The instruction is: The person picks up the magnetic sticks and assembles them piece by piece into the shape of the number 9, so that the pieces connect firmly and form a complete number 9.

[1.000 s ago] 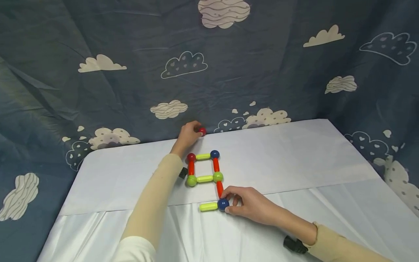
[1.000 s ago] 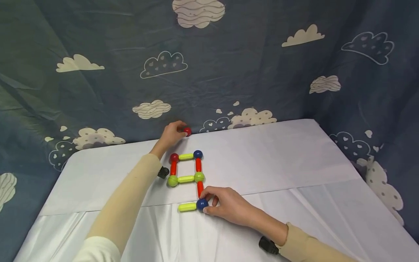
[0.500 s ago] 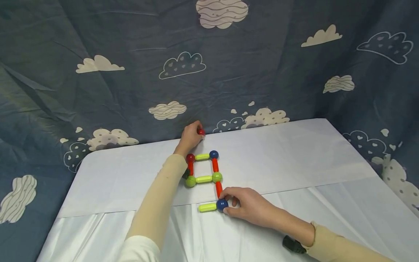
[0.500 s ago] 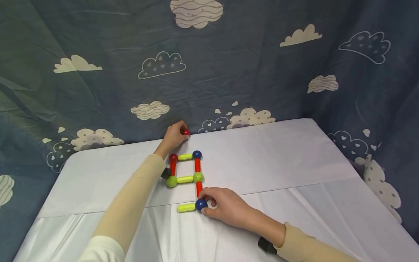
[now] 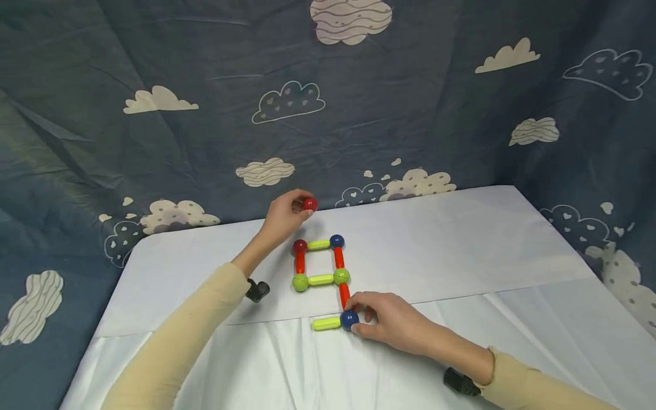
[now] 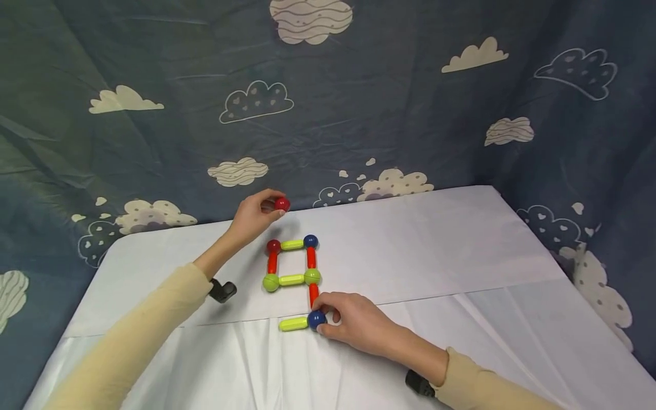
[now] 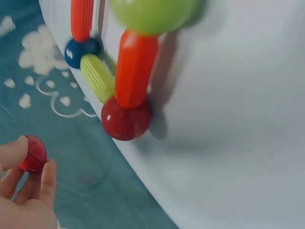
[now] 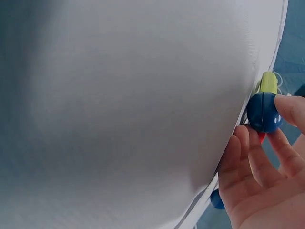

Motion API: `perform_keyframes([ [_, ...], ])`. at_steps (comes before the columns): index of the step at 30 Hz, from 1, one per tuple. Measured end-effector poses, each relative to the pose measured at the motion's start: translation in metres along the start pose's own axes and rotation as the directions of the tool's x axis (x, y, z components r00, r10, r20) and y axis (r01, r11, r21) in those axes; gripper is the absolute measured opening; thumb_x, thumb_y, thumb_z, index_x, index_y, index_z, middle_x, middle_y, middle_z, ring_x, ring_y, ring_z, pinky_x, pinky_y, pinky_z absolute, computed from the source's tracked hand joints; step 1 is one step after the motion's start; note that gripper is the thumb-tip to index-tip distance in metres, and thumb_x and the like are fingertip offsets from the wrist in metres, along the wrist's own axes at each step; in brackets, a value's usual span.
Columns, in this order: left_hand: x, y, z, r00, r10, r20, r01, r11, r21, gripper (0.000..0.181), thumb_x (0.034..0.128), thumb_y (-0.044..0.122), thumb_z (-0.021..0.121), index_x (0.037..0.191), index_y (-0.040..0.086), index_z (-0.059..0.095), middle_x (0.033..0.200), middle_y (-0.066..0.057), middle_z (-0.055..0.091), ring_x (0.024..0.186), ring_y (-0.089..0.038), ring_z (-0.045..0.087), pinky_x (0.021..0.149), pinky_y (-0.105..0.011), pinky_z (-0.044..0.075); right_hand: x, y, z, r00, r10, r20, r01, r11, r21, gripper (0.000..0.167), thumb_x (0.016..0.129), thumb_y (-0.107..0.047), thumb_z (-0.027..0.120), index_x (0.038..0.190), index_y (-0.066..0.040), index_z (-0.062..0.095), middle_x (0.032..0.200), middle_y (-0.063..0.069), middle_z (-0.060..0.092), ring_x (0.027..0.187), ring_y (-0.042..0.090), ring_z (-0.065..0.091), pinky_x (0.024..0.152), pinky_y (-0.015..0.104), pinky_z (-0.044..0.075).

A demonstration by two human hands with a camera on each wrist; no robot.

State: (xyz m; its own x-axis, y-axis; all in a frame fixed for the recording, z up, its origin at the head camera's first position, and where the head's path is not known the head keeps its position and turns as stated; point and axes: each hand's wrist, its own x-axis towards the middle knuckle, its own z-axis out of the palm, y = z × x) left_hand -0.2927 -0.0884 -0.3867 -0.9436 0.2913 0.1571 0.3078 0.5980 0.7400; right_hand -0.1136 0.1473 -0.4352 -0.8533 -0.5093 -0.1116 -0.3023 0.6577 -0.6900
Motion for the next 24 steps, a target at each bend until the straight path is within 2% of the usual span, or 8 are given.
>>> perform_keyframes([
  [4,-0.040,0.006,-0.016,0.998,0.051,0.037,-0.050,0.998,-0.023,0.039,0.0905,0.010,0.072,0.128,0.010,0.061,0.116,-0.002,0.061,0.102,-0.017,0.058,0.087,-0.032,0.052,-0.001,0.000,0.000,1.000,0.014,0.002,-0.014,1.000,-0.002,0.030,0.086,-0.024,0.077,0.113,-0.027,0.065,0.091,-0.017,0.059,0.081,0.013,0.055,0.067,0.027,0.047],
  [7,-0.070,0.012,-0.024,0.993,0.088,0.075,-0.084,0.995,-0.050,0.038,0.0892,0.009,0.073,0.125,0.010,0.062,0.115,0.000,0.062,0.103,-0.016,0.058,0.089,-0.036,0.052,-0.001,0.000,0.000,1.000,0.019,0.000,-0.019,1.000,-0.005,0.031,0.086,-0.023,0.077,0.114,-0.027,0.065,0.091,-0.017,0.059,0.081,0.013,0.055,0.067,0.027,0.047],
  [10,-0.100,0.015,-0.027,0.989,0.091,0.118,-0.082,0.993,-0.084,0.036,0.0869,0.006,0.074,0.121,0.011,0.064,0.113,0.002,0.063,0.102,-0.015,0.059,0.089,-0.039,0.052,-0.001,0.000,0.001,1.000,0.014,-0.003,-0.014,1.000,-0.008,0.031,0.086,-0.024,0.077,0.114,-0.026,0.065,0.093,-0.018,0.060,0.081,0.012,0.055,0.067,0.027,0.047],
  [14,-0.136,0.013,-0.019,0.981,0.035,0.192,-0.010,0.992,-0.128,0.034,0.0839,0.005,0.077,0.114,0.015,0.065,0.110,0.005,0.063,0.098,-0.014,0.061,0.088,-0.039,0.052,-0.002,0.000,0.002,1.000,0.019,-0.013,-0.019,1.000,-0.011,0.032,0.085,-0.023,0.077,0.114,-0.026,0.065,0.094,-0.017,0.060,0.081,0.012,0.055,0.067,0.026,0.047],
  [18,-0.166,0.002,-0.005,0.965,-0.043,0.258,0.078,0.988,-0.130,0.034,0.0831,0.009,0.079,0.112,0.018,0.065,0.107,0.005,0.064,0.092,-0.013,0.063,0.084,-0.035,0.054,-0.001,0.001,0.002,1.000,0.020,-0.018,-0.020,1.000,-0.019,0.032,0.085,-0.022,0.078,0.114,-0.027,0.065,0.094,-0.017,0.061,0.080,0.010,0.055,0.067,0.026,0.048],
  [21,-0.182,-0.010,0.004,0.956,-0.083,0.280,0.115,0.988,-0.103,0.031,0.0827,0.012,0.080,0.110,0.019,0.066,0.103,0.006,0.064,0.086,-0.011,0.064,0.077,-0.029,0.053,0.000,0.000,0.002,1.000,0.009,-0.017,-0.010,1.000,-0.019,0.032,0.085,-0.023,0.077,0.114,-0.027,0.065,0.094,-0.018,0.060,0.080,0.009,0.054,0.067,0.026,0.048],
  [24,-0.192,-0.019,0.011,0.956,-0.089,0.281,0.119,0.988,-0.093,0.029,0.0823,0.014,0.080,0.107,0.020,0.068,0.098,0.007,0.065,0.081,-0.011,0.062,0.073,-0.027,0.052,0.001,0.000,0.003,1.000,0.012,-0.016,-0.012,1.000,-0.019,0.032,0.085,-0.023,0.077,0.114,-0.027,0.065,0.094,-0.018,0.060,0.080,0.009,0.054,0.067,0.026,0.048],
])
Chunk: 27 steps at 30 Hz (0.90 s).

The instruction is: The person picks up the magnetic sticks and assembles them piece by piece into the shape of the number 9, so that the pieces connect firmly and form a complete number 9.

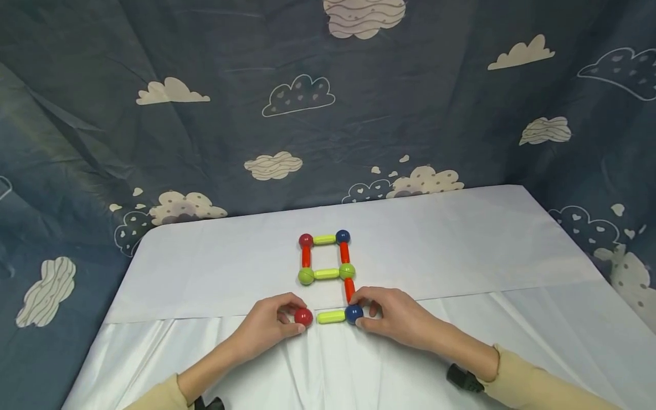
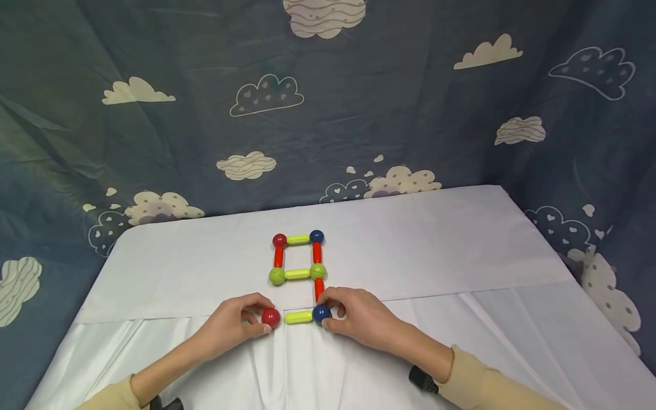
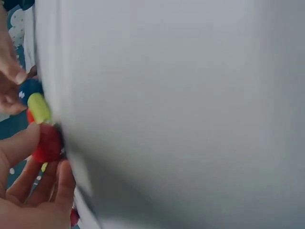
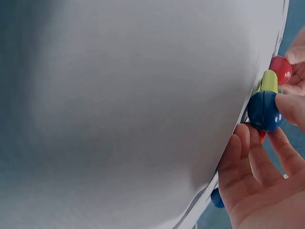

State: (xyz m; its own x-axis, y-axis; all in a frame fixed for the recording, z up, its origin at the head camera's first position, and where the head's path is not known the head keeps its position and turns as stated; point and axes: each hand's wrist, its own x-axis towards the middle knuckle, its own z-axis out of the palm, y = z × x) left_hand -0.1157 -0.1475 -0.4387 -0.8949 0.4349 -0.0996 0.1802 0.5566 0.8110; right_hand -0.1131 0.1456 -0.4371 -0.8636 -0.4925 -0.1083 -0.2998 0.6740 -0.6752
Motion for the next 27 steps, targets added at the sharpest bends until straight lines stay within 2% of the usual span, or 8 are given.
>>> perform_keyframes([
  [4,-0.004,-0.004,0.005,0.999,0.024,-0.029,-0.024,1.000,0.006,0.029,0.0817,0.013,0.081,0.106,0.021,0.068,0.098,0.009,0.066,0.082,-0.012,0.061,0.076,-0.028,0.051,0.001,-0.002,-0.001,1.000,0.002,0.007,-0.002,1.000,-0.004,0.032,0.085,-0.024,0.077,0.115,-0.027,0.065,0.093,-0.018,0.060,0.080,0.010,0.055,0.067,0.026,0.048],
  [8,-0.005,-0.005,0.008,0.999,0.041,-0.036,-0.041,0.999,-0.013,0.029,0.0825,0.011,0.080,0.108,0.019,0.068,0.100,0.009,0.066,0.089,-0.011,0.062,0.082,-0.028,0.052,0.001,-0.005,-0.003,1.000,-0.002,-0.011,0.002,0.998,-0.062,0.035,0.084,-0.027,0.079,0.116,-0.025,0.066,0.091,-0.016,0.059,0.080,0.010,0.054,0.066,0.026,0.048],
  [11,-0.005,-0.006,0.010,0.998,0.043,-0.036,-0.043,0.999,-0.016,0.029,0.0826,0.009,0.079,0.108,0.018,0.068,0.101,0.008,0.066,0.091,-0.011,0.062,0.084,-0.028,0.052,0.002,-0.010,-0.005,0.997,-0.039,-0.070,0.032,0.994,-0.106,0.035,0.083,-0.029,0.081,0.114,-0.023,0.067,0.097,-0.014,0.060,0.087,0.010,0.055,0.074,0.028,0.050],
  [14,-0.005,-0.007,0.011,0.998,0.042,-0.040,-0.043,0.999,-0.014,0.029,0.0825,0.009,0.079,0.108,0.017,0.068,0.101,0.008,0.066,0.093,-0.011,0.062,0.085,-0.028,0.052,0.007,-0.016,-0.007,0.988,-0.113,-0.106,0.099,0.987,-0.126,0.032,0.085,-0.028,0.079,0.113,-0.020,0.068,0.106,-0.011,0.061,0.099,0.009,0.054,0.086,0.033,0.050],
  [19,-0.004,-0.006,0.013,0.998,0.050,-0.036,-0.051,0.998,-0.027,0.029,0.0833,0.009,0.079,0.109,0.015,0.068,0.102,0.008,0.066,0.097,-0.011,0.063,0.087,-0.028,0.051,0.018,-0.025,-0.003,0.971,-0.239,-0.027,0.231,0.958,-0.171,0.032,0.087,-0.023,0.076,0.117,-0.014,0.068,0.105,-0.005,0.064,0.100,0.013,0.054,0.092,0.038,0.047],
  [24,-0.002,-0.005,0.011,0.997,0.069,-0.043,-0.070,0.997,-0.019,0.028,0.0829,0.008,0.079,0.108,0.012,0.068,0.103,0.004,0.067,0.097,-0.014,0.064,0.087,-0.029,0.052,0.030,-0.029,0.008,0.954,-0.293,0.056,0.298,0.923,-0.244,0.029,0.086,-0.022,0.078,0.113,-0.013,0.071,0.103,-0.006,0.067,0.095,0.009,0.057,0.093,0.036,0.047],
  [27,-0.002,-0.004,0.011,0.997,0.066,-0.046,-0.067,0.998,-0.016,0.028,0.0830,0.008,0.079,0.109,0.012,0.068,0.103,0.004,0.067,0.097,-0.014,0.064,0.087,-0.029,0.052,0.034,-0.029,0.012,0.948,-0.309,0.073,0.317,0.905,-0.284,0.024,0.085,-0.020,0.078,0.108,-0.014,0.073,0.095,-0.009,0.066,0.088,0.008,0.055,0.090,0.036,0.047],
])
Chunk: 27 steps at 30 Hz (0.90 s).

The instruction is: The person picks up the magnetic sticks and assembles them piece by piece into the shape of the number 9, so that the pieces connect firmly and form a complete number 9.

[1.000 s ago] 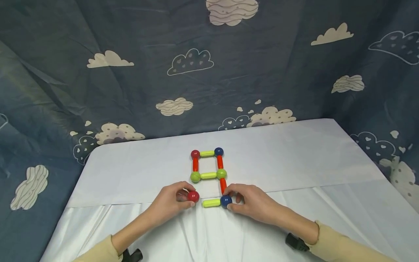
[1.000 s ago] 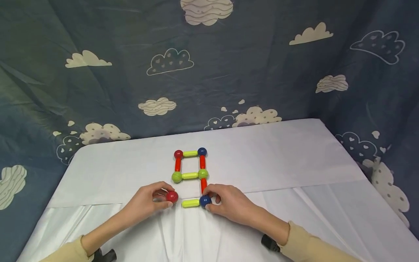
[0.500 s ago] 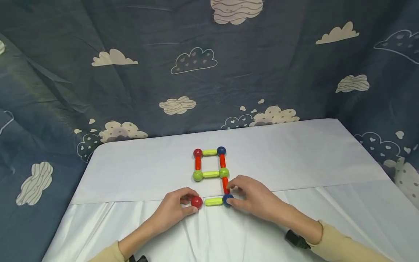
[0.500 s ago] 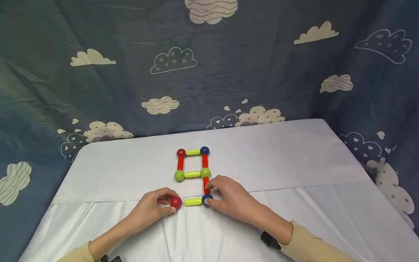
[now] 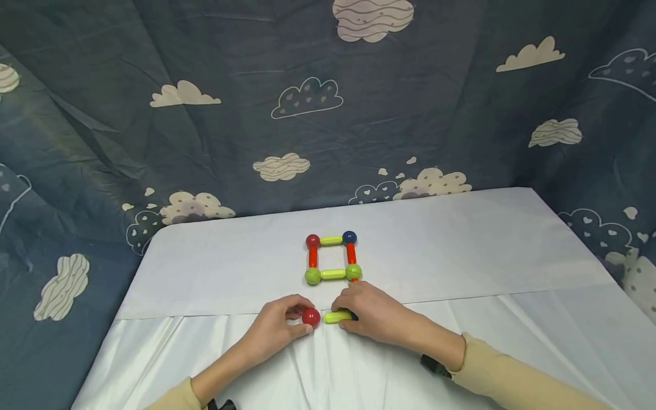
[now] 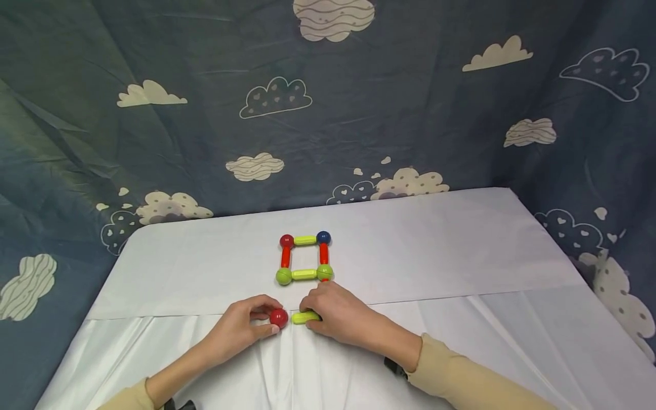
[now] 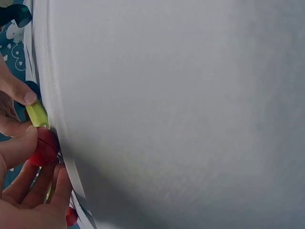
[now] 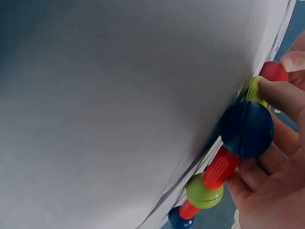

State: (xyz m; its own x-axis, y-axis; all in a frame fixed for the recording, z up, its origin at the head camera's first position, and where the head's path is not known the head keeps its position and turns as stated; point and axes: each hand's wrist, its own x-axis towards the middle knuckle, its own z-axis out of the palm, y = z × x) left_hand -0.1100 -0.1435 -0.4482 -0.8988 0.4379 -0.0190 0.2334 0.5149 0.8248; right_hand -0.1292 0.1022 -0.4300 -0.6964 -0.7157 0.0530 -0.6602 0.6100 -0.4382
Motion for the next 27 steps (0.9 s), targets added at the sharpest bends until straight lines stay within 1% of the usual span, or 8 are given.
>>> perform_keyframes([
  [3,-0.0002,0.0002,0.0002,1.000,-0.017,0.000,0.017,1.000,0.001,0.028,0.0832,0.008,0.079,0.109,0.014,0.068,0.103,0.005,0.067,0.098,-0.013,0.063,0.087,-0.029,0.052,0.0018,-0.0007,0.0017,1.000,0.003,0.007,-0.003,1.000,-0.014,0.022,0.085,-0.019,0.079,0.106,-0.015,0.074,0.092,-0.009,0.065,0.086,0.007,0.054,0.092,0.037,0.046],
  [7,-0.0002,-0.0003,0.0003,0.999,-0.033,0.004,0.033,0.999,0.008,0.029,0.0834,0.009,0.079,0.109,0.016,0.068,0.103,0.008,0.066,0.098,-0.011,0.063,0.087,-0.028,0.051,0.0021,-0.0015,0.0022,1.000,0.022,0.006,-0.022,1.000,0.019,0.022,0.084,-0.018,0.079,0.106,-0.015,0.074,0.092,-0.010,0.064,0.084,0.006,0.054,0.089,0.034,0.047],
  [9,-0.0003,-0.0004,0.0005,0.999,-0.033,0.001,0.033,0.999,0.012,0.029,0.0834,0.010,0.079,0.109,0.016,0.068,0.103,0.009,0.066,0.098,-0.011,0.062,0.087,-0.028,0.051,0.0018,-0.0017,0.0026,1.000,0.030,0.005,-0.030,0.999,0.039,0.022,0.085,-0.018,0.079,0.106,-0.015,0.074,0.092,-0.010,0.064,0.085,0.006,0.053,0.086,0.033,0.047],
  [14,-0.0008,-0.0014,0.0016,1.000,-0.020,-0.009,0.021,0.999,0.026,0.030,0.0831,0.010,0.079,0.110,0.018,0.068,0.102,0.011,0.065,0.097,-0.010,0.061,0.089,-0.030,0.051,0.0034,-0.0019,0.0029,0.999,0.035,-0.001,-0.035,0.996,0.081,0.022,0.085,-0.017,0.078,0.107,-0.016,0.073,0.094,-0.013,0.065,0.087,0.006,0.054,0.088,0.033,0.047],
  [19,-0.0020,-0.0028,0.0035,1.000,-0.015,-0.019,0.016,0.999,0.041,0.031,0.0824,0.010,0.080,0.109,0.019,0.068,0.103,0.011,0.065,0.097,-0.009,0.061,0.089,-0.031,0.051,0.0047,-0.0019,0.0039,0.999,0.034,0.005,-0.034,0.994,0.103,0.021,0.086,-0.017,0.077,0.107,-0.016,0.074,0.094,-0.014,0.065,0.087,0.005,0.054,0.086,0.032,0.048],
  [27,-0.0061,-0.0049,0.0060,0.999,-0.036,-0.028,0.037,0.999,0.037,0.031,0.0829,0.010,0.079,0.110,0.019,0.068,0.107,0.011,0.065,0.100,-0.011,0.062,0.092,-0.034,0.050,0.0052,-0.0020,0.0068,0.999,0.042,0.023,-0.045,0.992,0.119,0.022,0.086,-0.018,0.077,0.108,-0.017,0.074,0.095,-0.014,0.065,0.088,0.006,0.055,0.087,0.031,0.048],
])
